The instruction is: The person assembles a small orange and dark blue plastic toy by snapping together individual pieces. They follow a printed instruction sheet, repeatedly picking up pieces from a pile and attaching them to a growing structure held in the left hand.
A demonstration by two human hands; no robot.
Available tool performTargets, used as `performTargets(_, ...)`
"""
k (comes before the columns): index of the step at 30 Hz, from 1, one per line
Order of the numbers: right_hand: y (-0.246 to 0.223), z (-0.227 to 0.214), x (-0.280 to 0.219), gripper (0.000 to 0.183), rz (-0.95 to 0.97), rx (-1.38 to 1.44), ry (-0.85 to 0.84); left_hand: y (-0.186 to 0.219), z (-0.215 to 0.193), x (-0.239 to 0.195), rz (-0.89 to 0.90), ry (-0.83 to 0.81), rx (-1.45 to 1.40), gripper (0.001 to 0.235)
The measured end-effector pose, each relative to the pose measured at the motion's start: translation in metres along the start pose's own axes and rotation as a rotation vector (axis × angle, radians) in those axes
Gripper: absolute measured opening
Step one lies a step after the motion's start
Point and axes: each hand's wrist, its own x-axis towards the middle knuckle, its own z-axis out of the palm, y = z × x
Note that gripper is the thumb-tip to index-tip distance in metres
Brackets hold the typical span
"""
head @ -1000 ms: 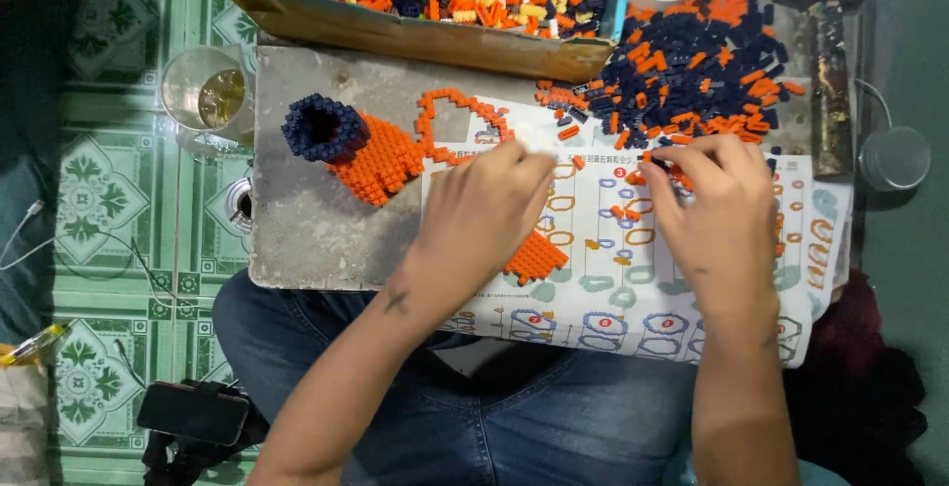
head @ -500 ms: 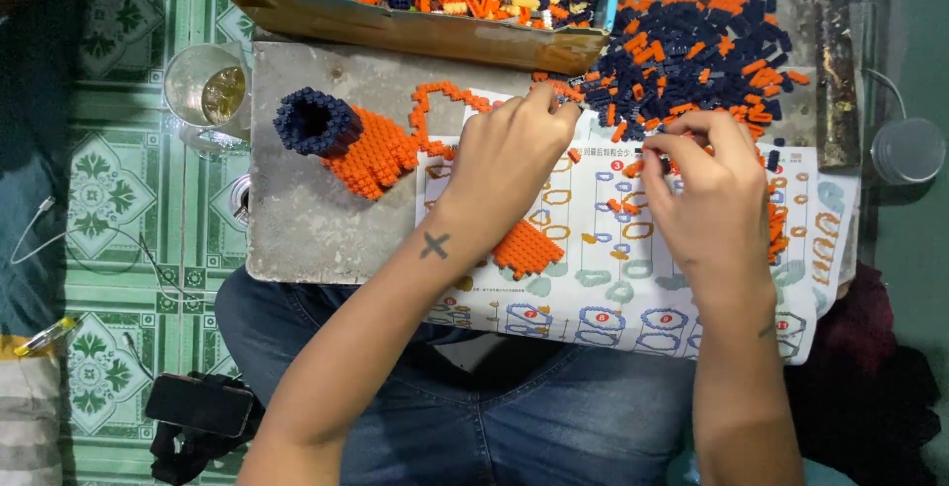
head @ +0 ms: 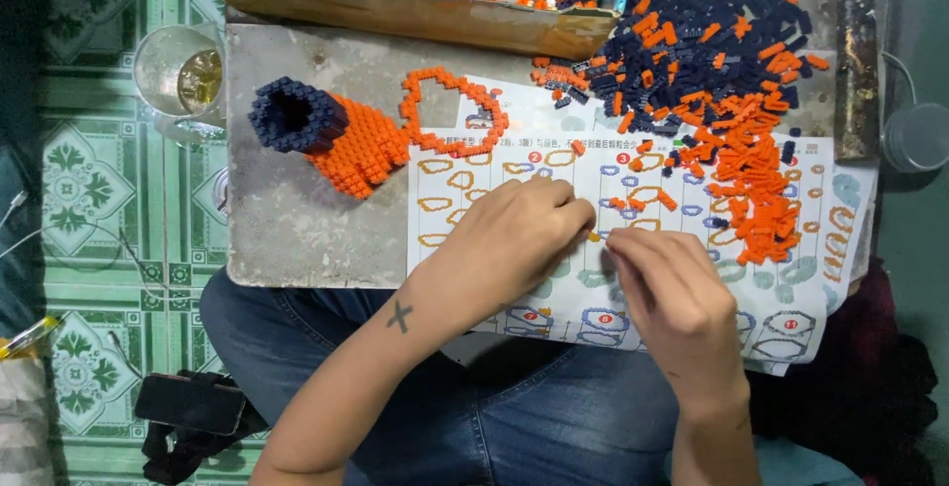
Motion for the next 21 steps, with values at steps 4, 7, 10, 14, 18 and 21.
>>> performTargets(4,-0.003,-0.001,0.000,0.027,0.009,0.039,-0.005,0.011,-0.002,-0.004,0.032,0.017,-0.037,0.011)
performTargets(7,-0.002,-0.001,-0.007,0.024,0.100,0.032,0.040,0.014,0.018,-0.004,0.048,0.007,0.027,0.011)
performTargets(10,-0.002,-0.006,-0.007,0.028,0.157,0.034,0.034,0.017,0.033,-0.003,0.050,0.012,0.222,0.009)
performTargets(14,0.009,-0.007,-0.013,0.029,0.100,-0.007,0.048,0.019,0.034,-0.003,0.062,0.072,0.351,0.006)
performTargets(18,0.005,-0.007,-0.011,0.027,0.086,0.057,0.026,0.022,0.028,-0.009,0.043,0.034,0.280,0.012)
performTargets(21,0.006,-0.007,-0.011,0.026,0.111,0.082,-0.004,0.024,0.028,-0.013,0.014,0.028,0.250,0.014)
